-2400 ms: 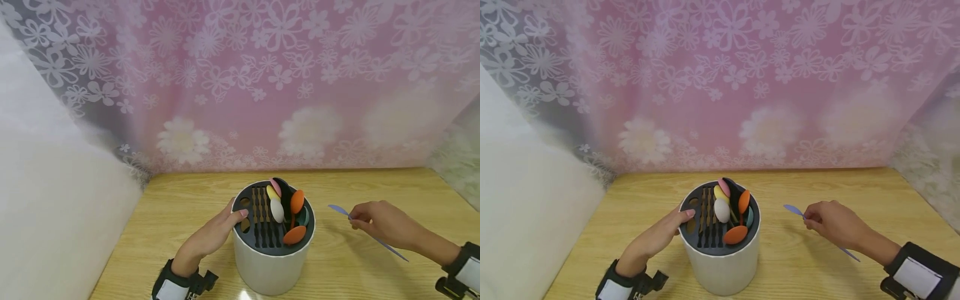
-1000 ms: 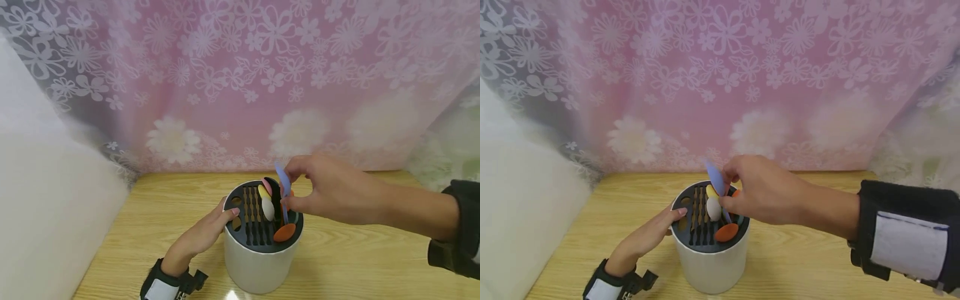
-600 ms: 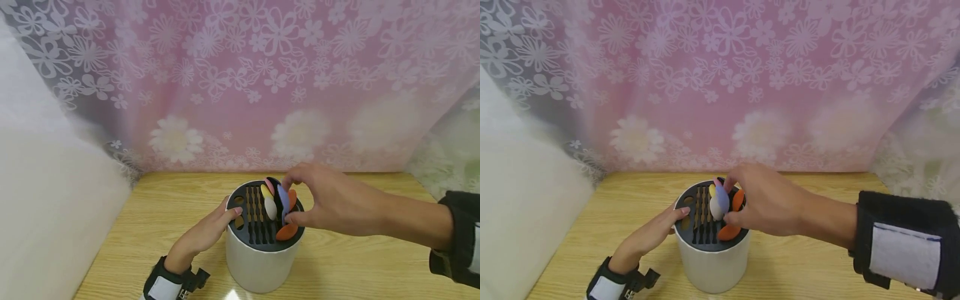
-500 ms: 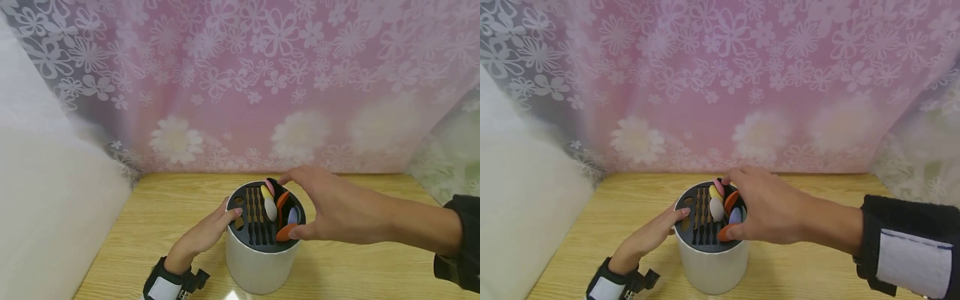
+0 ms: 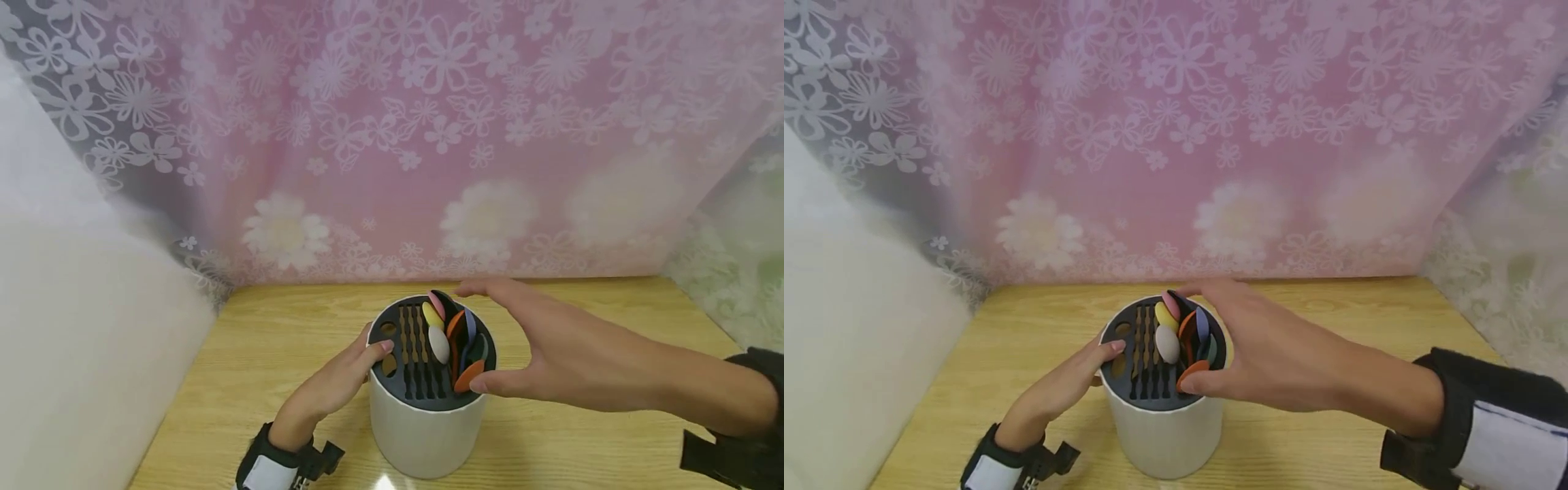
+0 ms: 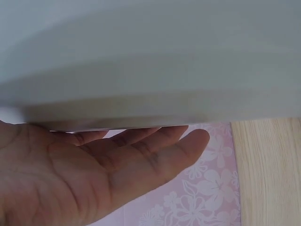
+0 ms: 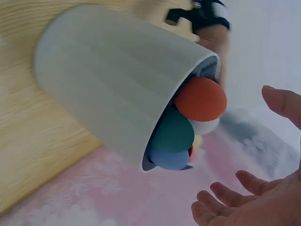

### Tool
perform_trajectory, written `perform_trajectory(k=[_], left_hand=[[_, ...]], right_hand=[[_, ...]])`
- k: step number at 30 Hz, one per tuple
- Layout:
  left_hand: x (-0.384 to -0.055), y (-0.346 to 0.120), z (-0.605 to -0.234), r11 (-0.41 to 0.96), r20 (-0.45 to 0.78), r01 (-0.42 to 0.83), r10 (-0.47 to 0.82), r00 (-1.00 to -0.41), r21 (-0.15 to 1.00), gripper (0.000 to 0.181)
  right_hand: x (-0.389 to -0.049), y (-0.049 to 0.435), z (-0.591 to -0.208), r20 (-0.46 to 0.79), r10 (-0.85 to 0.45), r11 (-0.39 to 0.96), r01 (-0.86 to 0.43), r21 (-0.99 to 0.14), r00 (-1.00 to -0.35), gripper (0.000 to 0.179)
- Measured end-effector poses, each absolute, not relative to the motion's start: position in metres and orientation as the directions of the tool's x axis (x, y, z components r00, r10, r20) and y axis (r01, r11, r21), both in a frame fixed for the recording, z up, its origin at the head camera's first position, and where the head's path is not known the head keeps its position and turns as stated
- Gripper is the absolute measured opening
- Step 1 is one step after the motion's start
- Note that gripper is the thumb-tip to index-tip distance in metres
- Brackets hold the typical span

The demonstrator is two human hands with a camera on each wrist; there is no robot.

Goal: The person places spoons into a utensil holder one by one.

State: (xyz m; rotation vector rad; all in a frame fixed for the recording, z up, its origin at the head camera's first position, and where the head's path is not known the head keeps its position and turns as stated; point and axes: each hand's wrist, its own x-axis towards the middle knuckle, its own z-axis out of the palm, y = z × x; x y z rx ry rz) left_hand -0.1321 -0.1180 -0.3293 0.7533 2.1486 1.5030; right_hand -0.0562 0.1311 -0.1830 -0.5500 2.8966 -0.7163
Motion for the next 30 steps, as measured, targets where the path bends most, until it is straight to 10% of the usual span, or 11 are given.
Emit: perform_trajectory(k=[8, 14, 22, 30], left_hand=[[-0.124, -0.119, -0.322, 0.417, -0.034, 0.23, 0.537, -0.843, 0.879, 0.054], [-0.107, -0.129, -0.307, 0.587, -0.065, 0.299, 0.519, -0.853, 0.753, 0.099], [-0.111, -0.125, -0.336, 0.371, 0.053, 0.407, 0.682, -0.73, 0.834, 0.123], [-0.12, -0.113, -0.358, 0.298, 0.062, 0.326, 0.647, -0.76, 0.897, 0.117]], right_hand=[[-0.053, 0.16, -0.248, 0.153, -0.351, 0.609, -0.349, -0.712, -0.924, 0.086], [-0.055, 0.157, -0.31, 0.193, -0.3, 0.482, -0.323, -0.815, -0.934, 0.101], [-0.06, 0.132, -0.372, 0.229, -0.266, 0.365, -0.317, -0.875, -0.937, 0.125], [-0.069, 0.138, -0.386, 0.195, -0.205, 0.402, -0.264, -0.877, -0.959, 0.124]])
